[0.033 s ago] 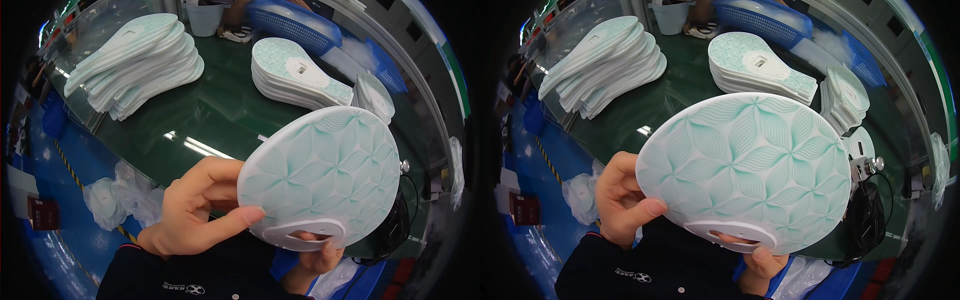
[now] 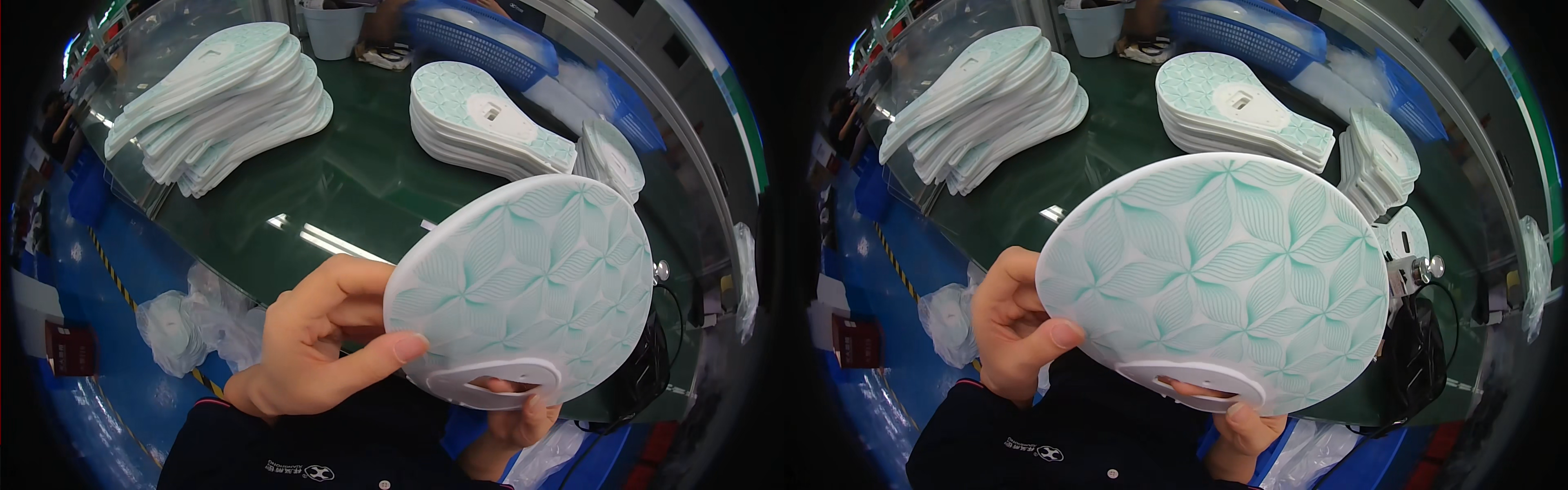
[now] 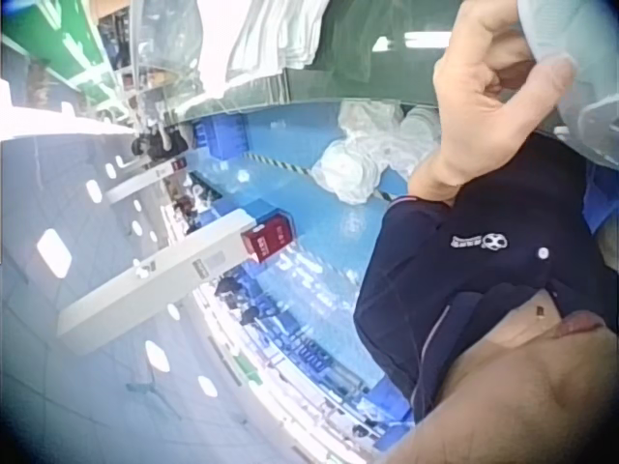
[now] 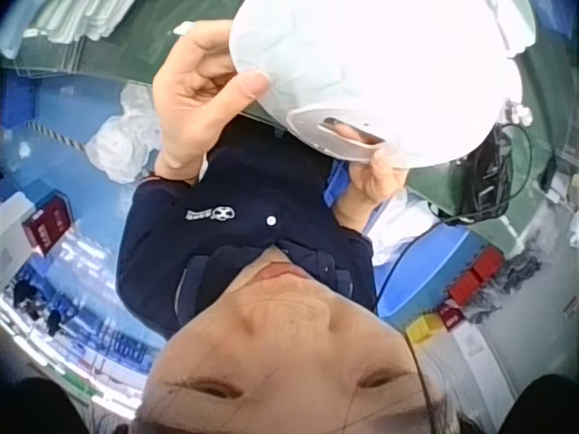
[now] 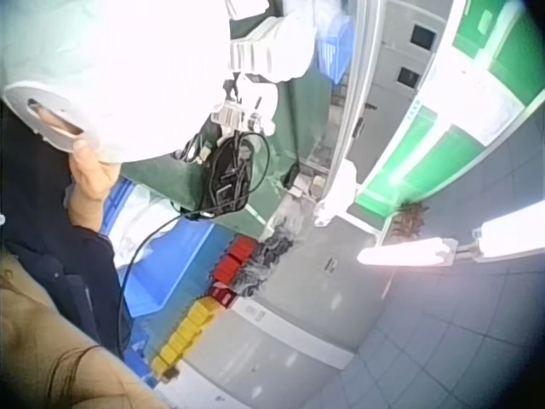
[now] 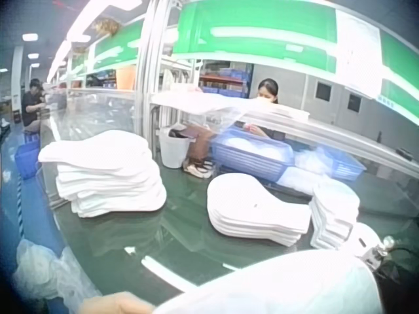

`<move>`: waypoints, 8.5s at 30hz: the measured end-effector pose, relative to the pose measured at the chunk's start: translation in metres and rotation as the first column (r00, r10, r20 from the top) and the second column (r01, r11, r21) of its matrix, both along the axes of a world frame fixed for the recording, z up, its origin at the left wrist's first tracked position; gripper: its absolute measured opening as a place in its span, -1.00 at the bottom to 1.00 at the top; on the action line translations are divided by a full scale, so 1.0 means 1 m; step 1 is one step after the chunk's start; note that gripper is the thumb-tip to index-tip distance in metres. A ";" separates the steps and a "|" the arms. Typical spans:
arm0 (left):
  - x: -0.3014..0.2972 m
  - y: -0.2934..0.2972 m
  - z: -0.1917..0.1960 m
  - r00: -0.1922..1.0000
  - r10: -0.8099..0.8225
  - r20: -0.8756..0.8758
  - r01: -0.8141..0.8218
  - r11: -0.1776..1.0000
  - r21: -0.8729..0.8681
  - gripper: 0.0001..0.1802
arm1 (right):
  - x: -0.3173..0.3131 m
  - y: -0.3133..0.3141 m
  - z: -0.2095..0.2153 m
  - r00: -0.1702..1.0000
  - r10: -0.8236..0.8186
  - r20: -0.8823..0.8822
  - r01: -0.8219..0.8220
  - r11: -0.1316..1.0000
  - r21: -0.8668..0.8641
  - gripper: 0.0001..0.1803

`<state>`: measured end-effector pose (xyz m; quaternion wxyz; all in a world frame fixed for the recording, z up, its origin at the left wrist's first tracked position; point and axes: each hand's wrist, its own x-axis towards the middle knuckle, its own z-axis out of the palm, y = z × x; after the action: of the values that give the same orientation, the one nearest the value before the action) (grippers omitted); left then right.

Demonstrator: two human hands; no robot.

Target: The person repeatedly picks up white plastic parts with a green pattern from a stack on a green table. They use a small abrasive block to rub the edges and surfaces of each part, then place the finished part onto a separate stack. The process is repeated for multiple units throughout the clip.

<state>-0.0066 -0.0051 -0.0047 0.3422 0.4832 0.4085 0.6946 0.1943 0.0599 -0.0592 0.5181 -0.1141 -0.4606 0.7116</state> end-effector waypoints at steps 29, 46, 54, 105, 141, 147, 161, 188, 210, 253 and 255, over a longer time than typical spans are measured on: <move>-0.012 0.004 -0.011 0.876 0.471 0.099 -0.474 0.881 0.006 -0.74 | -0.022 0.018 0.032 0.793 0.608 -0.037 -0.609 0.791 -0.066 -0.53; 0.021 -0.014 -0.017 0.947 -0.320 0.033 0.314 0.898 -0.308 -0.49 | -0.037 0.062 0.069 0.810 0.363 -0.461 -0.455 0.884 -0.103 -0.34; 0.026 -0.011 -0.007 0.905 -0.378 0.194 0.416 0.883 -0.219 -0.64 | -0.041 0.082 0.098 0.808 0.371 -0.456 -0.426 0.905 -0.018 -0.39; 0.001 0.018 -0.009 0.996 -0.005 0.084 0.017 0.988 -0.151 -0.23 | -0.014 0.011 0.003 0.948 0.315 -0.038 -0.312 0.900 -0.304 -0.32; 0.009 0.000 0.009 0.418 0.400 -0.816 -0.210 0.916 0.341 -0.80 | -0.035 0.078 0.052 0.914 0.237 -0.328 -0.359 0.849 -0.387 -0.44; -0.006 0.032 -0.008 0.831 0.388 -0.398 -0.261 0.905 0.337 -0.76 | -0.029 0.054 0.010 0.907 0.107 -0.407 -0.339 0.760 -0.555 -0.51; -0.004 0.010 -0.003 0.743 0.250 -0.621 -0.037 0.942 0.334 -0.80 | -0.023 0.052 0.019 0.883 -0.442 0.157 0.353 0.847 0.398 -0.42; -0.015 0.006 0.000 0.699 0.001 -0.715 0.139 0.981 0.137 -0.71 | -0.033 0.028 0.043 0.678 -0.694 0.242 0.168 0.467 0.868 -0.93; 0.005 0.012 -0.008 0.390 0.586 -0.710 -0.239 0.809 0.536 -0.78 | -0.029 0.033 0.039 0.687 -0.713 0.141 0.202 0.374 0.905 -0.87; 0.006 0.001 -0.011 0.307 0.644 -0.701 -0.226 0.765 0.604 -0.86 | -0.028 0.035 0.030 0.740 -0.665 0.097 0.160 0.314 0.936 -0.82; 0.007 0.002 -0.012 0.325 0.658 -0.680 -0.230 0.752 0.618 -0.86 | -0.031 0.032 0.031 0.728 -0.679 0.095 0.189 0.332 0.924 -0.82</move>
<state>0.0008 -0.0030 -0.0171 -0.2363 0.6895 0.4851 0.4832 0.1636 0.0920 -0.0281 0.5483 -0.1267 -0.8130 0.1495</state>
